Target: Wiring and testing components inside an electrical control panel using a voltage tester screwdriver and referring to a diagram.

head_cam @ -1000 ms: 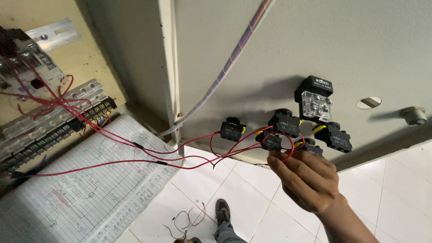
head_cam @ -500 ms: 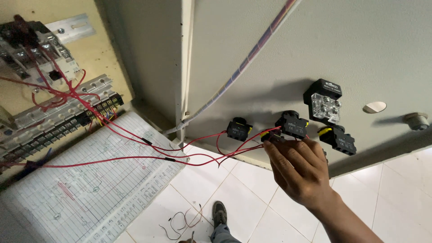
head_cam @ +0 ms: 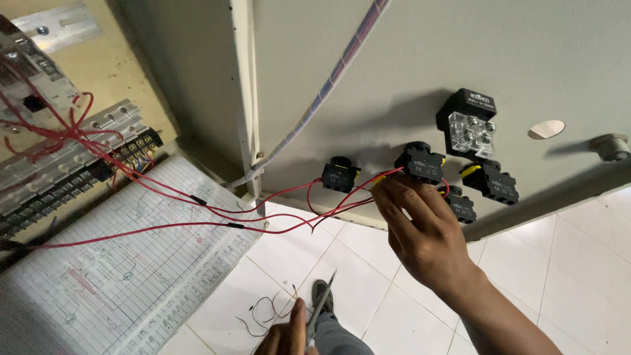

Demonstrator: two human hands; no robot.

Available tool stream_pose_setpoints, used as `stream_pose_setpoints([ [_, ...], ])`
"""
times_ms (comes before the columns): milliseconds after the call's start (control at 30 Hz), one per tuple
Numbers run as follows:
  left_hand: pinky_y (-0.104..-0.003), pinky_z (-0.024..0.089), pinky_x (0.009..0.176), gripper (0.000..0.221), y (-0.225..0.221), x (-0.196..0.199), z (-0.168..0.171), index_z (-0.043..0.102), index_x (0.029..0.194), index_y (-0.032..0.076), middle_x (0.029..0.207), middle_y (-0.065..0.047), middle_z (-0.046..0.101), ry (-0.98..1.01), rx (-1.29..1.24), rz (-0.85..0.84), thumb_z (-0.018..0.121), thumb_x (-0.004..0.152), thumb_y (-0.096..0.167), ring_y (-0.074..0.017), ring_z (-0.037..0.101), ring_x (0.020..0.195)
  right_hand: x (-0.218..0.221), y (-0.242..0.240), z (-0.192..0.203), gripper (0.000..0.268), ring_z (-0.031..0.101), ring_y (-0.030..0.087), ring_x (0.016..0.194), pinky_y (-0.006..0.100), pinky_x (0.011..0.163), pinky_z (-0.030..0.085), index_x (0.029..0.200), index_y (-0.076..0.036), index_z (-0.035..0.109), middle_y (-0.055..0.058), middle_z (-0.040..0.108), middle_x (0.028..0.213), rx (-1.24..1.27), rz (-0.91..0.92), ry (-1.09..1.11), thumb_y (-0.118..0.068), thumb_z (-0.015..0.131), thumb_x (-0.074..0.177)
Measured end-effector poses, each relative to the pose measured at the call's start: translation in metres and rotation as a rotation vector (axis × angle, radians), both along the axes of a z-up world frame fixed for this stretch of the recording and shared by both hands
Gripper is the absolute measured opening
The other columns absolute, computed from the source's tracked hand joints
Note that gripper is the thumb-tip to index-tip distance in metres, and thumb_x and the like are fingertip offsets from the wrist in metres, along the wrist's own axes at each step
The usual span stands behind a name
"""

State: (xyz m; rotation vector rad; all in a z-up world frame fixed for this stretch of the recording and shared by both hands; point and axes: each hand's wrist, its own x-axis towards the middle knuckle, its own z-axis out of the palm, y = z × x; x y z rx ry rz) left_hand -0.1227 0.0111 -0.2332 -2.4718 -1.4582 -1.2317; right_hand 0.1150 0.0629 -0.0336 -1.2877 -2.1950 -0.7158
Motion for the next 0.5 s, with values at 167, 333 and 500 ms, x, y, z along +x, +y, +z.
stream_pose_setpoints([
  [167,-0.027,0.052,0.055,0.030,0.018,0.028,0.088,0.070,0.118,0.010,0.083,0.001,0.069,-0.239,0.167,-0.092,0.052,0.098,0.022,-0.0134,0.063,0.062,0.001,0.001,-0.008,0.023,0.063,0.042,0.102,0.046,0.084,0.054,0.117,0.014,0.061,0.026,0.059,0.116,0.016,0.009,0.020,0.017,0.048,0.099],
  [333,-0.033,0.045,0.054,0.018,0.029,0.042,0.139,0.069,0.101,0.005,0.081,-0.006,0.067,-0.227,0.270,-0.059,0.054,0.100,0.014,-0.0207,0.053,0.055,0.003,-0.001,-0.010,0.018,0.062,0.038,0.093,0.043,0.080,0.053,0.115,0.013,0.064,0.025,0.061,0.112,0.077,-0.004,0.014,0.014,0.052,0.101],
  [500,-0.037,0.042,0.055,0.011,0.037,0.042,0.153,0.065,0.105,-0.005,0.087,-0.016,0.065,-0.164,0.361,-0.061,0.060,0.098,0.004,-0.0251,0.050,0.059,0.008,-0.003,-0.013,0.019,0.064,0.036,0.093,0.042,0.080,0.053,0.116,0.010,0.066,0.023,0.064,0.115,0.087,0.033,0.031,0.011,0.055,0.101],
])
